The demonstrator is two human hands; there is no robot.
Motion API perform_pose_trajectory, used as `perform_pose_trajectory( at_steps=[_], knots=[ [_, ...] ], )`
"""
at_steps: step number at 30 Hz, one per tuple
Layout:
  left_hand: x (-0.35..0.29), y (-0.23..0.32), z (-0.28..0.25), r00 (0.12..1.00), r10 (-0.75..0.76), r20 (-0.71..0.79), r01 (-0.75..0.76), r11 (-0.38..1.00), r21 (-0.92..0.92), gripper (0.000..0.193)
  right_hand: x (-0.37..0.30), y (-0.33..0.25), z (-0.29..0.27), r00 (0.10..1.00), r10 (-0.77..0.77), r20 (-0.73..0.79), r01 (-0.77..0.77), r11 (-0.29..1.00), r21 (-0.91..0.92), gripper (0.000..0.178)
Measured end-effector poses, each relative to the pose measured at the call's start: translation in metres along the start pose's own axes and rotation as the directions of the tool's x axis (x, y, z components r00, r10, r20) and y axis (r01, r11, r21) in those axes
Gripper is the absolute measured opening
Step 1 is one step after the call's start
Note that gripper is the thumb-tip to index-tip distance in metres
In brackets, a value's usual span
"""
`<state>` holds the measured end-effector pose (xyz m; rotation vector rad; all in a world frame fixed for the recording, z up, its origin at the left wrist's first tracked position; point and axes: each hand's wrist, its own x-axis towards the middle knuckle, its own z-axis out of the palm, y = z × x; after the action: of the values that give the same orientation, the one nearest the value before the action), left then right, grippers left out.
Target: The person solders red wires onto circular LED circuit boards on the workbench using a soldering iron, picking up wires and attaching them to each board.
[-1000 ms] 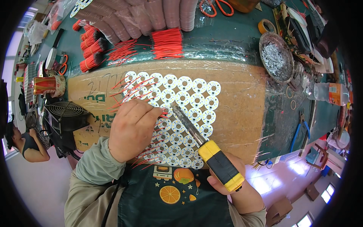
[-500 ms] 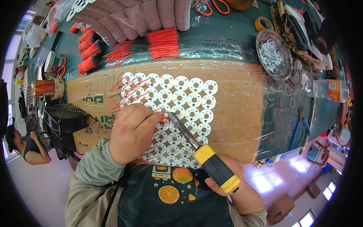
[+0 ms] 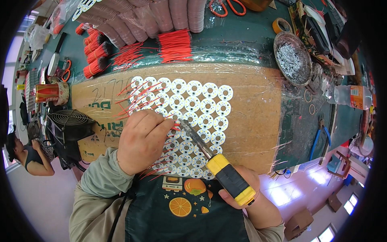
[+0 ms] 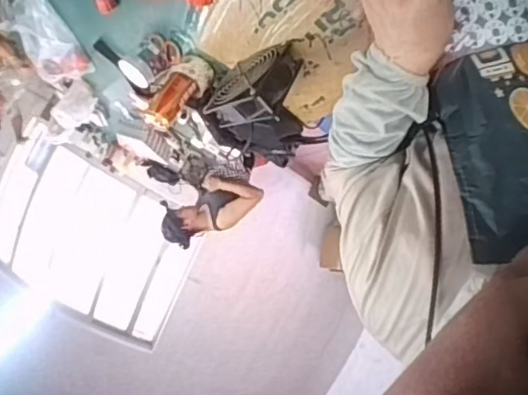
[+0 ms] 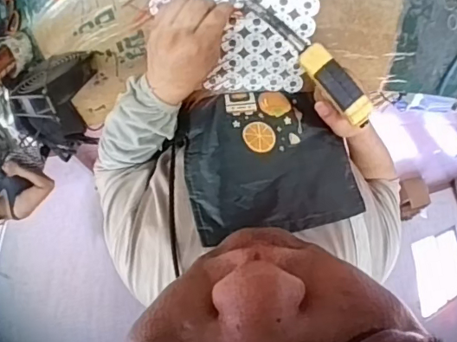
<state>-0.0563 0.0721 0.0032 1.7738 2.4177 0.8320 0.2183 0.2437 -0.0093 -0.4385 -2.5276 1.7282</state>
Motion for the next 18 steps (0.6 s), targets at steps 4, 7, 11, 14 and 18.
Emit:
perform_pose_trajectory(
  at_steps=[4,7,11,14,18],
  knots=[
    [0.000,0.000,0.000,1.000,-0.004,0.007,0.004,1.000,0.007,0.032,-0.009,0.001,-0.002,0.991,0.130,0.009,-0.131,0.987,0.099,0.030],
    [0.002,0.001,0.000,1.000,-0.013,0.011,0.013,1.000,0.004,0.031,-0.008,0.000,-0.009,0.985,0.171,-0.006,-0.167,0.970,0.175,0.025],
    [0.008,0.002,-0.008,0.998,-0.042,0.041,0.044,0.998,-0.052,0.031,-0.006,-0.003,-0.019,0.970,0.187,-0.155,-0.137,0.949,0.285,0.023],
    [0.017,0.000,-0.020,0.998,-0.058,-0.032,0.056,0.995,-0.078,0.024,-0.012,-0.002,-0.034,0.919,0.138,-0.369,-0.031,0.959,0.281,0.046],
    [0.021,-0.007,-0.023,0.993,-0.088,-0.084,0.084,0.995,-0.048,0.021,-0.009,-0.030,-0.076,0.822,0.210,-0.529,0.116,0.848,0.517,0.081]
  ],
)
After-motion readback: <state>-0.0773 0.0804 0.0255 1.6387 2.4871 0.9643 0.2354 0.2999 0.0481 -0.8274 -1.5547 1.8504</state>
